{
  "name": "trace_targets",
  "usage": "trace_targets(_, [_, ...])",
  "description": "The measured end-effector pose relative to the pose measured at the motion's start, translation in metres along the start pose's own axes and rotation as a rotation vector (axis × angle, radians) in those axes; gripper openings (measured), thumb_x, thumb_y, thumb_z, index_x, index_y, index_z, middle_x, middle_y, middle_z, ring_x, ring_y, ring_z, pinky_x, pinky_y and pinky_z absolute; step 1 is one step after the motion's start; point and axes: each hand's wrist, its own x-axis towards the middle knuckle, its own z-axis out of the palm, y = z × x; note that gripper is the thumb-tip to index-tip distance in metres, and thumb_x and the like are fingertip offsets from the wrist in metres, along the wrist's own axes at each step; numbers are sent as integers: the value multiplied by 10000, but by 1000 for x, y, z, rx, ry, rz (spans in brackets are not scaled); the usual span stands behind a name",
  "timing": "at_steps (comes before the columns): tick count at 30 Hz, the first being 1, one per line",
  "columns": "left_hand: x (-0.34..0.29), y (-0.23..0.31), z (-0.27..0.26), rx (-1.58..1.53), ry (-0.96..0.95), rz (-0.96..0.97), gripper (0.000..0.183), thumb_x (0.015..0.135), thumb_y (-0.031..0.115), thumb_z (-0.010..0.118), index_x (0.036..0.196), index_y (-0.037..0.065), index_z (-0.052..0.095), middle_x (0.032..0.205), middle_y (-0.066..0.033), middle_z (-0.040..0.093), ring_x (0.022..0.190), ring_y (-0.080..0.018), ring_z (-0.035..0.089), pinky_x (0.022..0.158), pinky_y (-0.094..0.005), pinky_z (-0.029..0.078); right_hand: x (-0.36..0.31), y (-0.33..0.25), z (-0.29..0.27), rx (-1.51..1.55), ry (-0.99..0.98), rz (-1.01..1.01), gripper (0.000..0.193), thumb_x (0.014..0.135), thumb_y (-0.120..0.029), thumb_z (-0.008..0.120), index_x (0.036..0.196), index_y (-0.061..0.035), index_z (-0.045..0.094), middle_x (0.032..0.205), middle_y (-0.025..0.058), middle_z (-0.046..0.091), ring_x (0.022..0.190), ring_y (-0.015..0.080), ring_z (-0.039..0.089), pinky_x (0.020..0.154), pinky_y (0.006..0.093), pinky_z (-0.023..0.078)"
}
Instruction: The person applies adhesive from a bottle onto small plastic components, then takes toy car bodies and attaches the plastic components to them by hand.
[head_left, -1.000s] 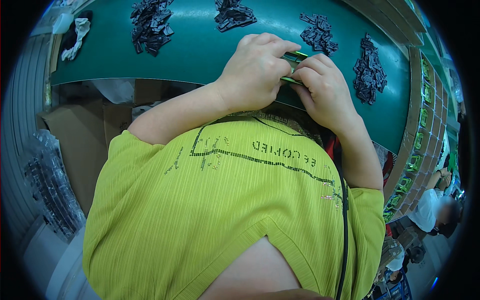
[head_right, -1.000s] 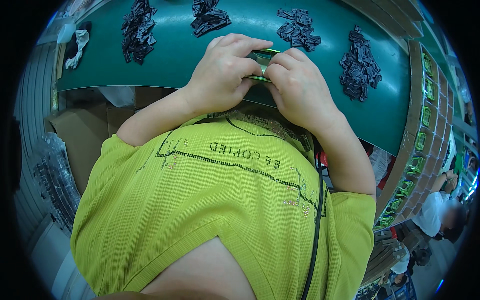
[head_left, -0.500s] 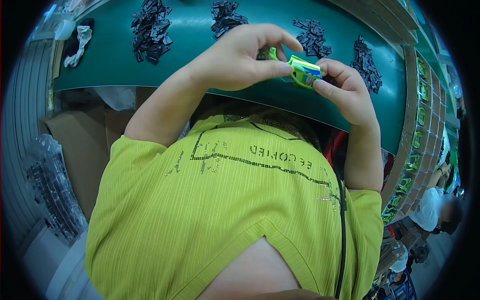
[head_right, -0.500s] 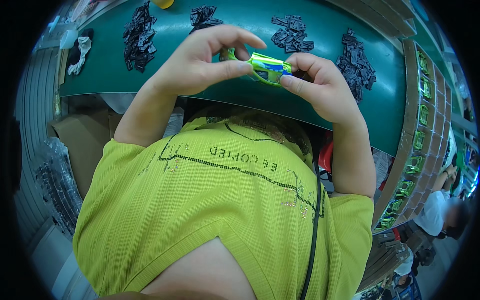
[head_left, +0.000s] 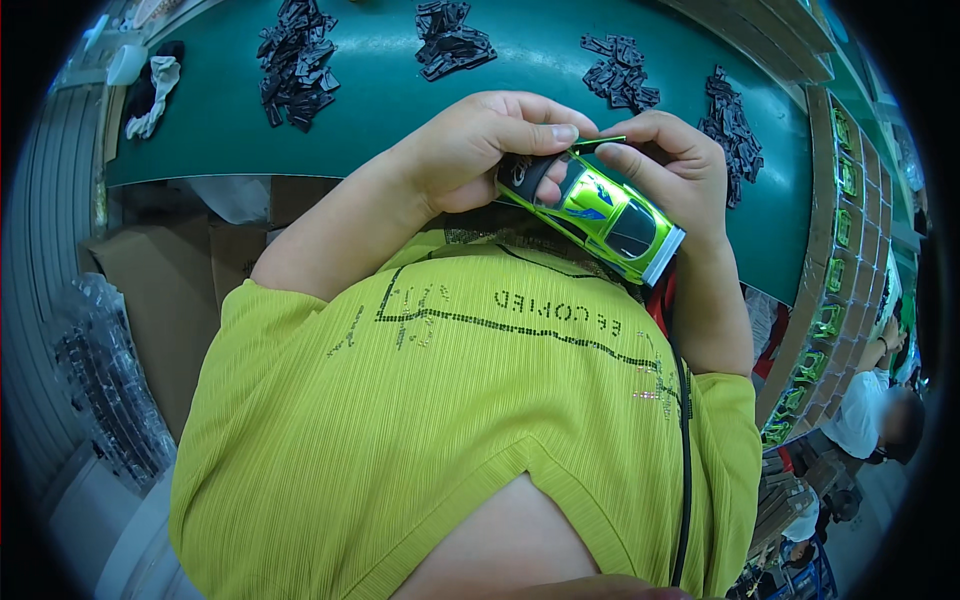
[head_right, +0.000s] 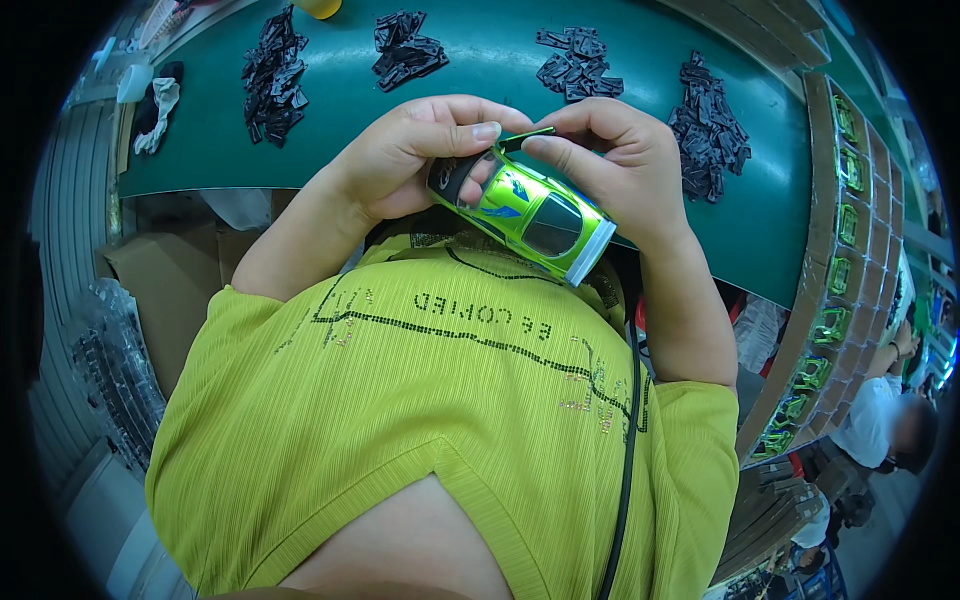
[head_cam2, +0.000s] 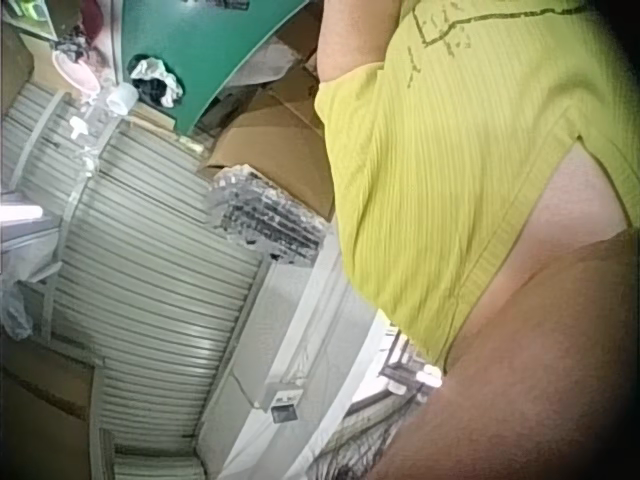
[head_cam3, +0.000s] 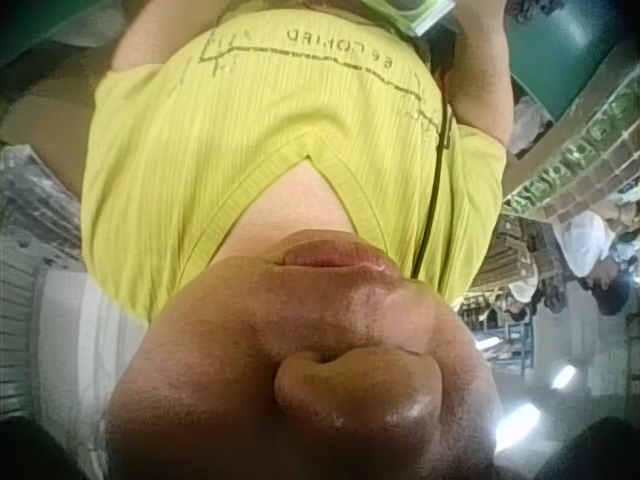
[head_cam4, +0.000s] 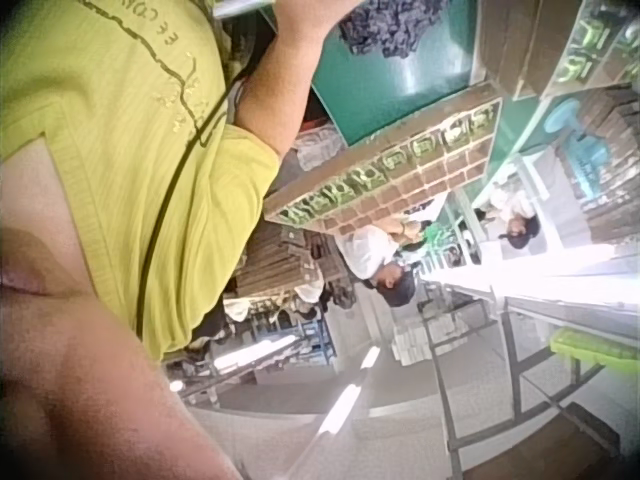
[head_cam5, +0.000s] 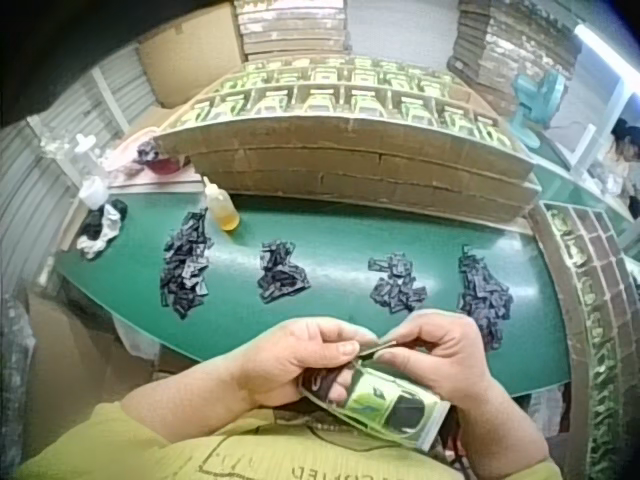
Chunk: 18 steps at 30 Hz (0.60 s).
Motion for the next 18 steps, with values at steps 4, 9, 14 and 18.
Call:
trace_targets(4, [-5, -3, -2, -105, -28, 2, 332, 992, 136, 567, 1273, -41, 566, 792, -81, 647, 631, -126, 639, 631, -229, 531, 1, 4, -3, -2, -37, -150, 128, 826, -73, 769, 926, -5, 728, 835, 58, 696, 733, 114, 631, 664, 234, 489])
trace_targets(9, [-9, -1, 4, -63, 37, -61, 332, 989, 119, 565, 1270, -57, 556, 791, -93, 645, 624, -134, 639, 623, -235, 532, 0, 6, -4, -83, -82, -240, 62, 833, -38, 731, 870, -3, 696, 801, 62, 657, 718, 136, 606, 650, 258, 468])
trace_targets(14, [-9, -2, 9, -73, 63, -47, 315, 988, 121, 571, 1243, -63, 569, 798, -92, 645, 632, -133, 636, 628, -238, 529, 5, 4, -4, -42, -164, -131, 83, 810, -41, 747, 857, -5, 690, 783, 50, 631, 722, 116, 596, 647, 234, 459])
trace_targets(18, [-4, -11, 7, -77, 132, -52, 301, 985, 117, 573, 1219, -72, 579, 799, -83, 637, 654, -126, 615, 667, -254, 527, 14, 7, -3, -181, -235, -286, 81, 820, -59, 749, 863, -11, 699, 740, 26, 642, 681, 88, 600, 604, 233, 464])
